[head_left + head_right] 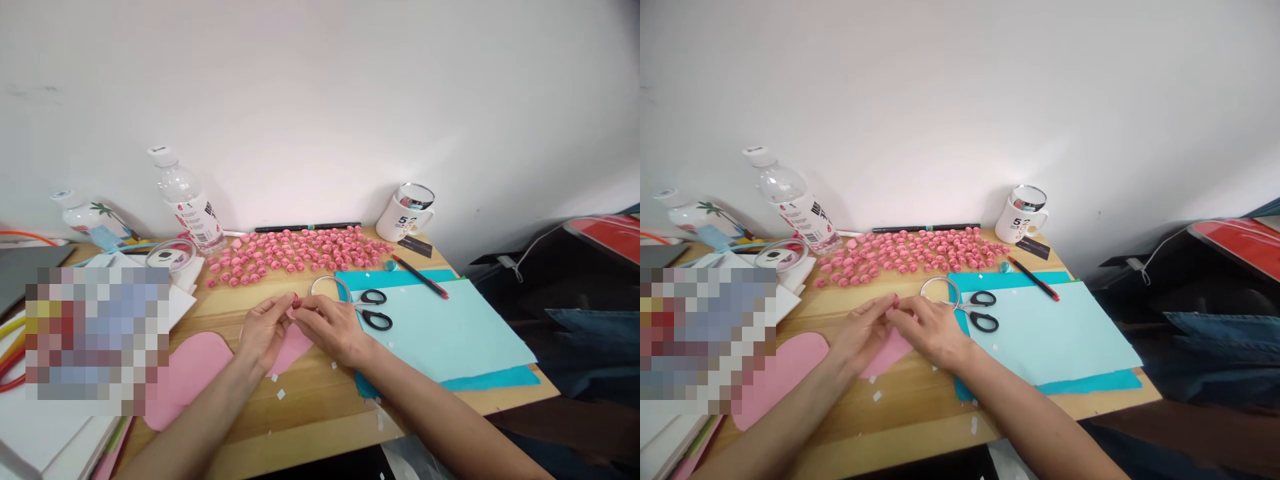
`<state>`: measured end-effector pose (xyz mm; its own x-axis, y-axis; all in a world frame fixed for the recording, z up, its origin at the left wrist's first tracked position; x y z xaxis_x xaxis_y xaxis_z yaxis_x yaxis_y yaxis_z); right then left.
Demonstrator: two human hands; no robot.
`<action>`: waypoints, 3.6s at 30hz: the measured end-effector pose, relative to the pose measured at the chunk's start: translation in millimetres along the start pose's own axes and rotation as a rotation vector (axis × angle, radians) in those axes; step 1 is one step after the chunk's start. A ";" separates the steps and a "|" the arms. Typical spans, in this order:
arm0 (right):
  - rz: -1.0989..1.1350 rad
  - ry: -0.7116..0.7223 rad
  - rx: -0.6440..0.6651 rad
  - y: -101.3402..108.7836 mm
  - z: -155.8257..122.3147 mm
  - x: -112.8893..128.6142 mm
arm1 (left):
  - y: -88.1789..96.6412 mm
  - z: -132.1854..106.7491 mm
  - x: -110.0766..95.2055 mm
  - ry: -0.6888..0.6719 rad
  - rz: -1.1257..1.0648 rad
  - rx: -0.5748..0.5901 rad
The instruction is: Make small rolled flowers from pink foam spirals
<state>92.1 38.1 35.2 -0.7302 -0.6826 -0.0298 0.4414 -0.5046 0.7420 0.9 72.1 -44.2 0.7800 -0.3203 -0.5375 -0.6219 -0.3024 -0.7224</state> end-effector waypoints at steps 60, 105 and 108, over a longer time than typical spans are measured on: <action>1.010 -0.694 0.040 -29.3 -7.2 -54.5 | -27.5 -19.2 -41.9 -0.486 0.742 0.137; 0.166 -0.196 -0.161 9.5 -0.3 -22.2 | -46.4 -29.9 -44.7 -0.754 0.970 0.399; 0.171 -0.190 -0.137 9.0 1.3 -20.2 | -46.1 -30.1 -43.1 -0.778 1.025 0.434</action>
Point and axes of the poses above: each hand's wrist, its own z-axis towards the middle knuckle, its own y-axis out of the back of the hand, x = y × z, the point moved 9 cm from there along z, towards the middle knuckle, and after that the axes turned 12 degrees about -z, right-handed, at the moved point
